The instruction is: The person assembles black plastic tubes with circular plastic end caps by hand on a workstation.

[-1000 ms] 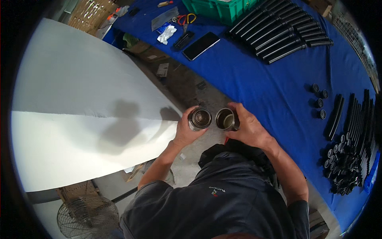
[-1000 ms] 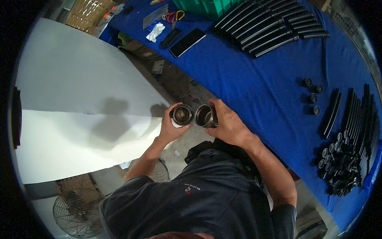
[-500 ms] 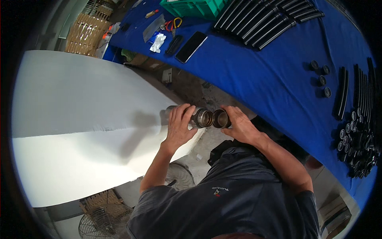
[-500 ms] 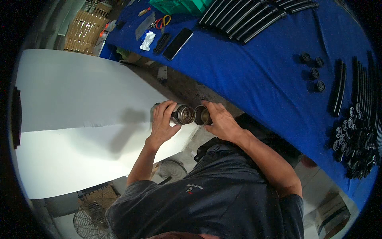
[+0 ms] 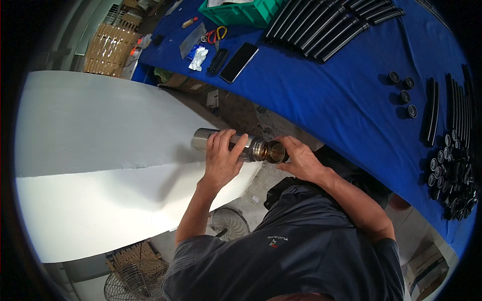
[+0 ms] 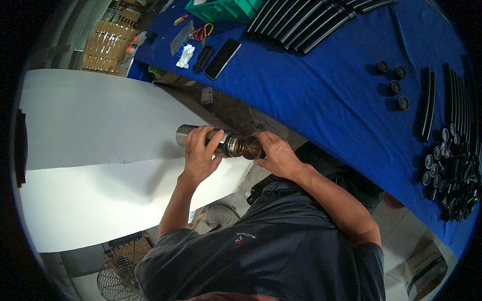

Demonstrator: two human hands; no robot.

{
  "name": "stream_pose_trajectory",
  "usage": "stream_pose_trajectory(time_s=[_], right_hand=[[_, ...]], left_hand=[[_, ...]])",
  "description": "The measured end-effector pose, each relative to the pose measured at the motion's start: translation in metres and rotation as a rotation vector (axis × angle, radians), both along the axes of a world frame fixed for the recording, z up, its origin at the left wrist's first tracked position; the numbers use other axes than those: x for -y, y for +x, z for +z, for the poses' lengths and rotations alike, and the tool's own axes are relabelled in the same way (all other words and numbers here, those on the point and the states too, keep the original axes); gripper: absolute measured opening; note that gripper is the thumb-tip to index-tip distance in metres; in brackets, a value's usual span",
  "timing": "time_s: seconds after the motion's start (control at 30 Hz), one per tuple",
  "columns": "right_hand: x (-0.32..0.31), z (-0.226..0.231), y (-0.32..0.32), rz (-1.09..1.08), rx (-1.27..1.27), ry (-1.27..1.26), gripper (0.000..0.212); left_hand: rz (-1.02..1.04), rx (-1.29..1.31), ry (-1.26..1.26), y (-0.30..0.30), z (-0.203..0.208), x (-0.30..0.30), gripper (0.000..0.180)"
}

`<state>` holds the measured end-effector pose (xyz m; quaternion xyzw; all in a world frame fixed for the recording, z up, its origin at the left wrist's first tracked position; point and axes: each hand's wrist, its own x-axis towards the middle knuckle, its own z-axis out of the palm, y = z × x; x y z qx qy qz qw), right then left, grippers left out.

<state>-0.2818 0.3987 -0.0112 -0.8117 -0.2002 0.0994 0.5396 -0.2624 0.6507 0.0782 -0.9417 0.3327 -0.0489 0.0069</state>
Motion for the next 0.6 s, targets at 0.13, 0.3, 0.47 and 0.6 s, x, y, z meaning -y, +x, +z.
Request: stream_pose_trajectory(time_s=[0.13,0.3,0.47,0.6], right_hand=[[0.0009,0.0005,0.0017,-0.001,0.122,-0.045,0.070],[-0.0010,-0.0011,0.0024,-0.001,0.090,-0.018,0.070],[-0.0016,-0.0016,0.0032,-0.007,0.112,-0.016,0.070],[-0.0017,-0.0007,0.0035,0.006,0.101,-0.014,0.070]], left_hand=[[-0.008,0.011,-0.002,0.0004,0.0041,0.0009,0.078],[-0.020,0.019,0.004,0.0003,0.0065,0.0001,0.077],[-0.032,0.033,0.013,0.0013,0.0097,0.0011,0.077],[-0.032,0.035,0.013,0.0021,0.0090,-0.0002,0.077]])
